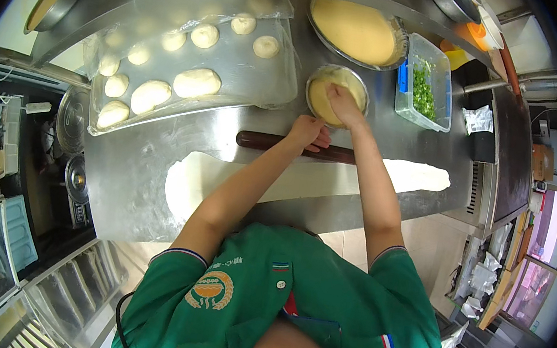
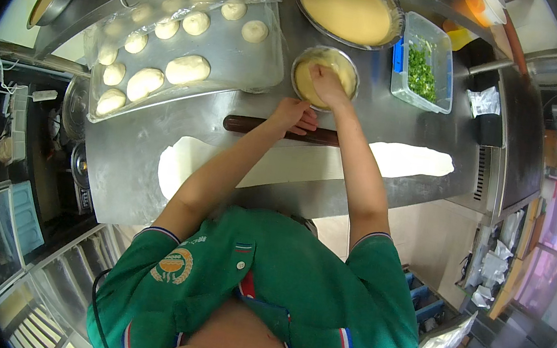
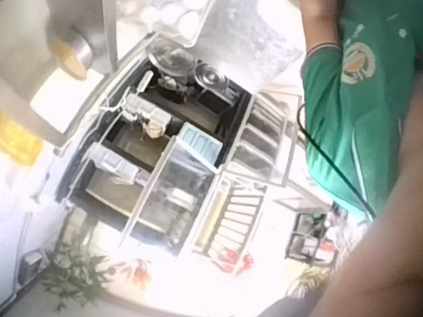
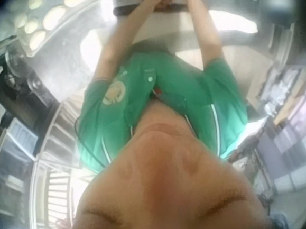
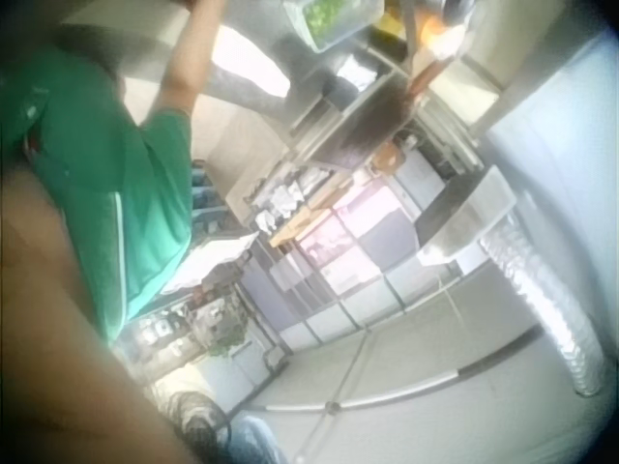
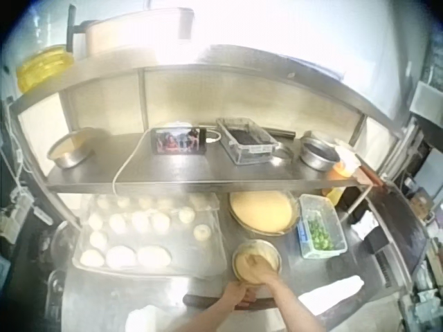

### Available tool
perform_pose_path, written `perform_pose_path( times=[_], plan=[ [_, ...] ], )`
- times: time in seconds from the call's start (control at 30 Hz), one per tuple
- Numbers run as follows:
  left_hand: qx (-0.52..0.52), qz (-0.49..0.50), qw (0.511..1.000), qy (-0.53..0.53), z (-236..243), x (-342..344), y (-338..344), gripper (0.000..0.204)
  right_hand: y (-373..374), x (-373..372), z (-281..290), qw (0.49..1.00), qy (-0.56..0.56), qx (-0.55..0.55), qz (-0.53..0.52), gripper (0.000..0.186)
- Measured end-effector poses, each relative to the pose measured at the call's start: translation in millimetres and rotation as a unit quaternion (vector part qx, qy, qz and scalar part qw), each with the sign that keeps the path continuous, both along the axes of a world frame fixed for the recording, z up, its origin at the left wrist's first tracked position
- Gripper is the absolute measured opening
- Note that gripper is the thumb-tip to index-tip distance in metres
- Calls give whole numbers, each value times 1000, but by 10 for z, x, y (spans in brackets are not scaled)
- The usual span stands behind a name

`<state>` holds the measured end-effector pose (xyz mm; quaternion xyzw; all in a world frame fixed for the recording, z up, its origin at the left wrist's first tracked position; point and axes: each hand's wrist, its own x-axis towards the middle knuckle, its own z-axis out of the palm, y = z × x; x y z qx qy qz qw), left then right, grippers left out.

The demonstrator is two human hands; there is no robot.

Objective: The person rolls dough balls into flat sheets using a rolling pin, spreads a yellow paste, sprinkles chopped green onions, and rolls the dough into cylindrical shapes. The finished rolls are placed on a tray.

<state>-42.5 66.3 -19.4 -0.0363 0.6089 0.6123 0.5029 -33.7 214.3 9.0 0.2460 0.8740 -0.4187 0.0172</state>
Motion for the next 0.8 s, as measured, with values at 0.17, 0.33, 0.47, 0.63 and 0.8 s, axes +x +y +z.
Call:
perform_pose_path(
  times=[0.17,0.33,0.47,0.63,0.8],
  plan=[
    [15,47,993,108,-20,-134,23,30,18,88,-18,973,-94,211,-19,48],
    [-5,47,997,54,39,18,50,25,-68,95,-57,991,-8,132,15,41],
    [-13,85,988,132,-87,-145,-29,25,-68,126,170,972,-124,105,169,34],
    [-13,81,990,116,-55,-75,82,21,161,71,-49,974,-81,157,140,34],
    [-2,92,992,82,-21,-40,57,21,56,121,-70,952,-171,132,214,34]
  ],
)
